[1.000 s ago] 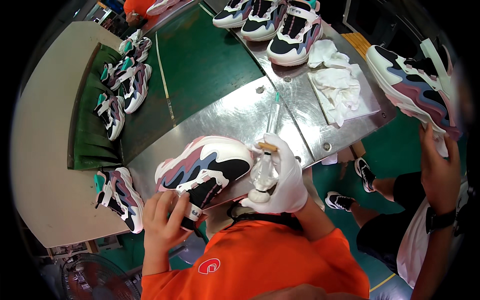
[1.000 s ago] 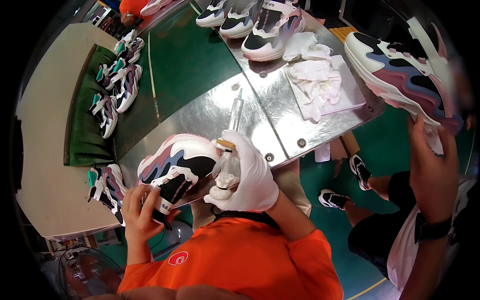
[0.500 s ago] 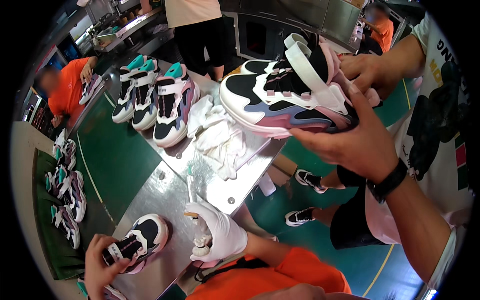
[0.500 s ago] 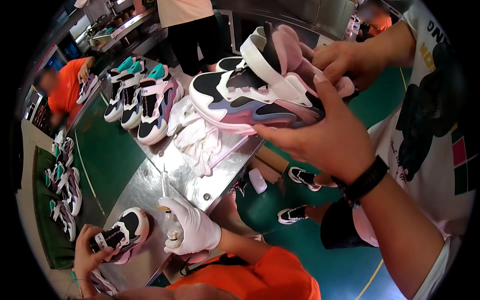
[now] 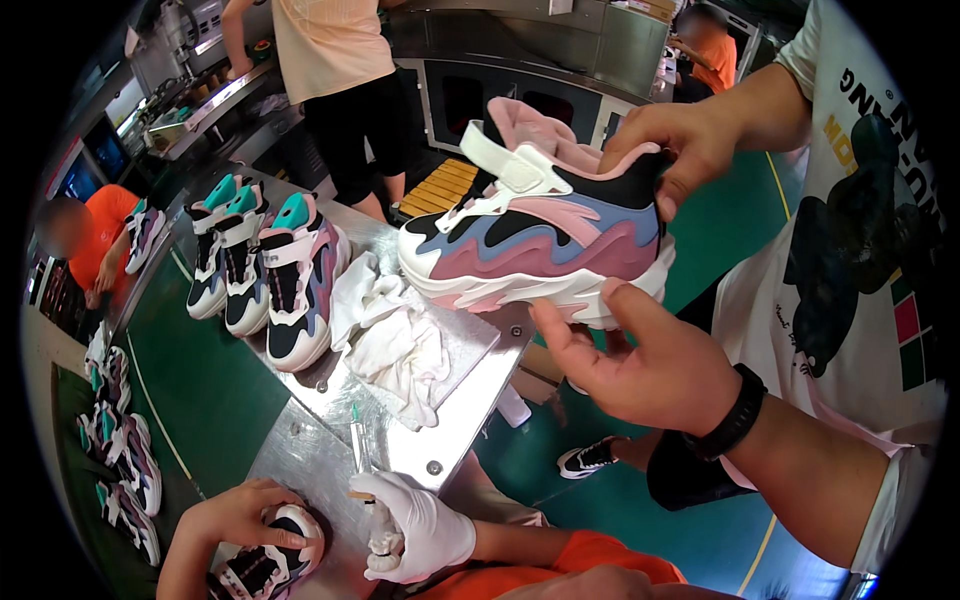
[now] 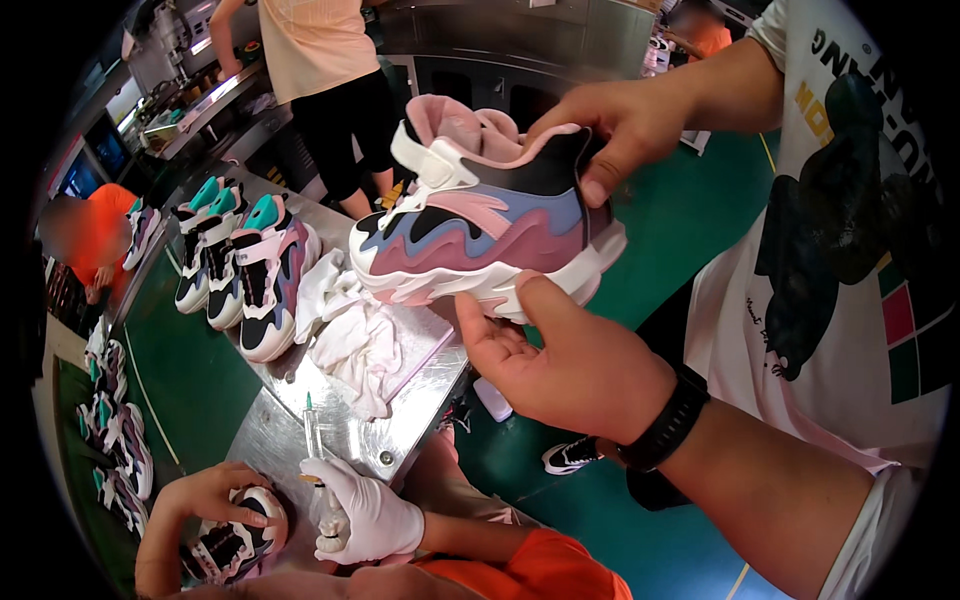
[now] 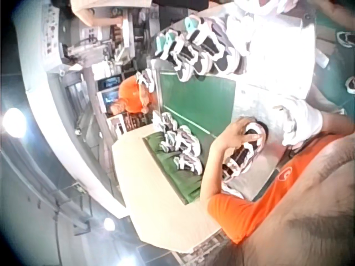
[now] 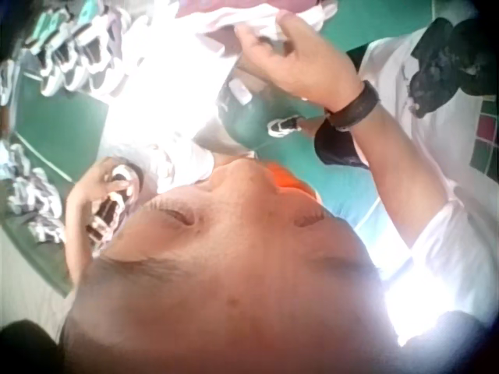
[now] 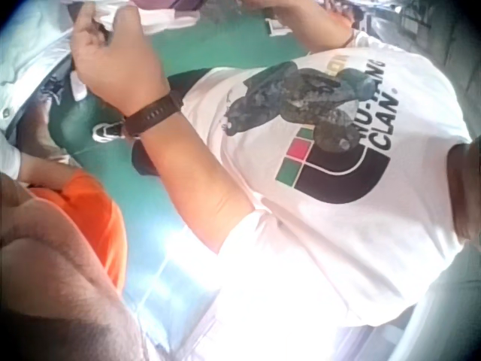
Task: The person uses a syringe to apply glue to the seams of a multi-colored sneaker. They hold the shoe in their left hand and carefully dispense adhesive along the edges of the sole and upper. After applying glue to one shoe, they place it on a metal table and pick up another shoe to repeat the process.
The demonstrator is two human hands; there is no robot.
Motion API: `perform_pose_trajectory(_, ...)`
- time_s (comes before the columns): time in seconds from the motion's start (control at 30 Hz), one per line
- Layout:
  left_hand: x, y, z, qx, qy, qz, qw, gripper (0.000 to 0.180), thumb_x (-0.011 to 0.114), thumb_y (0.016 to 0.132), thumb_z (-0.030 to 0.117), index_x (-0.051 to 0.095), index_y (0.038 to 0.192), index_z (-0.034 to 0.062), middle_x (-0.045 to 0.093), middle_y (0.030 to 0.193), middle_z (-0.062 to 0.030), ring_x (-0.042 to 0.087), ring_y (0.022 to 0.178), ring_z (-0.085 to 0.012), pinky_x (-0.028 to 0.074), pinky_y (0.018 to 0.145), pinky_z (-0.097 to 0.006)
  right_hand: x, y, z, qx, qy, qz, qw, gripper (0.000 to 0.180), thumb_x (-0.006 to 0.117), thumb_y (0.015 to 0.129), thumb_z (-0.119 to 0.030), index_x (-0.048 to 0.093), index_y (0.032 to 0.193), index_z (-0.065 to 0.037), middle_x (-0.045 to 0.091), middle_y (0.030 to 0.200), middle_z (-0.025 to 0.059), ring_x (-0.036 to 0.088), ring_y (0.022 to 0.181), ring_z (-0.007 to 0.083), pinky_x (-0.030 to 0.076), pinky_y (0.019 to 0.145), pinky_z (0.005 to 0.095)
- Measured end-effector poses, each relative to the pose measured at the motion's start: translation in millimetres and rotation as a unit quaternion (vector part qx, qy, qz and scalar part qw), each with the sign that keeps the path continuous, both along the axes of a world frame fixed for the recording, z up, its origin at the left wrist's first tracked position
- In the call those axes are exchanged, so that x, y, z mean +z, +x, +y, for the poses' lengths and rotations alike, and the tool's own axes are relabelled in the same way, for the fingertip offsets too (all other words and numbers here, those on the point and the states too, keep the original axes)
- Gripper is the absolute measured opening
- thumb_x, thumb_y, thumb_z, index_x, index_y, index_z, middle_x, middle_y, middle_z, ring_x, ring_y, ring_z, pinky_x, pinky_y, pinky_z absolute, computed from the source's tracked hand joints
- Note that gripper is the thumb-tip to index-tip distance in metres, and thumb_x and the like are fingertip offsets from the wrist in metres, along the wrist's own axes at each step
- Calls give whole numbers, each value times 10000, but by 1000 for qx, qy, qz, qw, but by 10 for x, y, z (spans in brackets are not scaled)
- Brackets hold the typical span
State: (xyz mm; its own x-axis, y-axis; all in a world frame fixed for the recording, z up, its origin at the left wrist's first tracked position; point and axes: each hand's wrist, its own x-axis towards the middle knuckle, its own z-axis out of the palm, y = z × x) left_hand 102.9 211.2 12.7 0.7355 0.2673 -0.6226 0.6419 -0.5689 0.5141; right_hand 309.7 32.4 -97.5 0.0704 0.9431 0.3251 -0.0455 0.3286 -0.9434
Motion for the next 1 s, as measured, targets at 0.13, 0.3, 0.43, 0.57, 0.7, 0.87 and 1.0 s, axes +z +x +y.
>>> perform_pose_trajectory(0.13, -86, -49, 35, 7, -3, 16, 1000, 555, 819, 721, 425, 678, 1119, 66, 648, 1085, -126, 576, 1066, -296, 466, 905, -356, -23, 1, -9, 16, -19, -5, 1000, 841, 756, 651, -123, 341, 1372, -6, 532, 1004, 118, 576, 724, 233, 496, 706, 352)
perform_pose_trajectory(0.3, -45, -13, 2, 40, -9, 17, 999, 567, 833, 705, 417, 680, 1117, 59, 644, 1081, -128, 576, 1065, -291, 482, 880, -343, 40, 50, 20, -3, 3, -37, 999, 824, 750, 654, -146, 344, 1357, -8, 502, 1100, 162, 578, 780, 299, 498, 730, 381)
perform_pose_trajectory(0.43, -36, 14, 29, 36, -13, 41, 998, 575, 832, 705, 427, 679, 1115, 53, 640, 1101, -130, 578, 1066, -287, 482, 889, -341, 46, 51, 26, 7, -5, -41, 999, 804, 742, 652, -145, 350, 1341, -10, 496, 1109, 175, 578, 794, 320, 499, 734, 391)
perform_pose_trajectory(0.57, -54, 18, 60, 17, -3, 41, 999, 589, 832, 701, 438, 675, 1117, 52, 638, 1107, -136, 588, 1043, -281, 477, 894, -342, 59, 62, 34, 24, -16, -20, 999, 791, 735, 654, -141, 351, 1332, -7, 497, 1101, 179, 574, 783, 323, 499, 725, 389)
perform_pose_trajectory(0.7, -67, 56, 69, 14, 2, 54, 998, 593, 836, 691, 441, 675, 1109, 54, 635, 1093, -131, 590, 1033, -284, 474, 892, -341, 25, 54, 41, 19, -10, -11, 1000, 789, 733, 655, -136, 348, 1331, -5, 496, 1087, 180, 570, 771, 322, 498, 717, 388)
perform_pose_trajectory(0.87, -115, 22, 108, 32, -20, 69, 997, 596, 845, 675, 443, 678, 1102, 62, 628, 1091, -121, 588, 1029, -289, 474, 881, -343, 22, 54, 43, 16, -9, -12, 1000, 795, 736, 649, -130, 349, 1333, -5, 498, 1078, 174, 570, 768, 311, 498, 711, 385)
perform_pose_trajectory(1.0, -106, 85, 106, -7, -46, 29, 998, 528, 828, 711, 405, 679, 1075, 53, 651, 1045, -127, 611, 987, -284, 468, 869, -355, 18, 30, 45, -11, 8, -14, 1000, 822, 759, 628, -132, 356, 1334, -8, 525, 1023, 145, 574, 749, 275, 500, 705, 366)
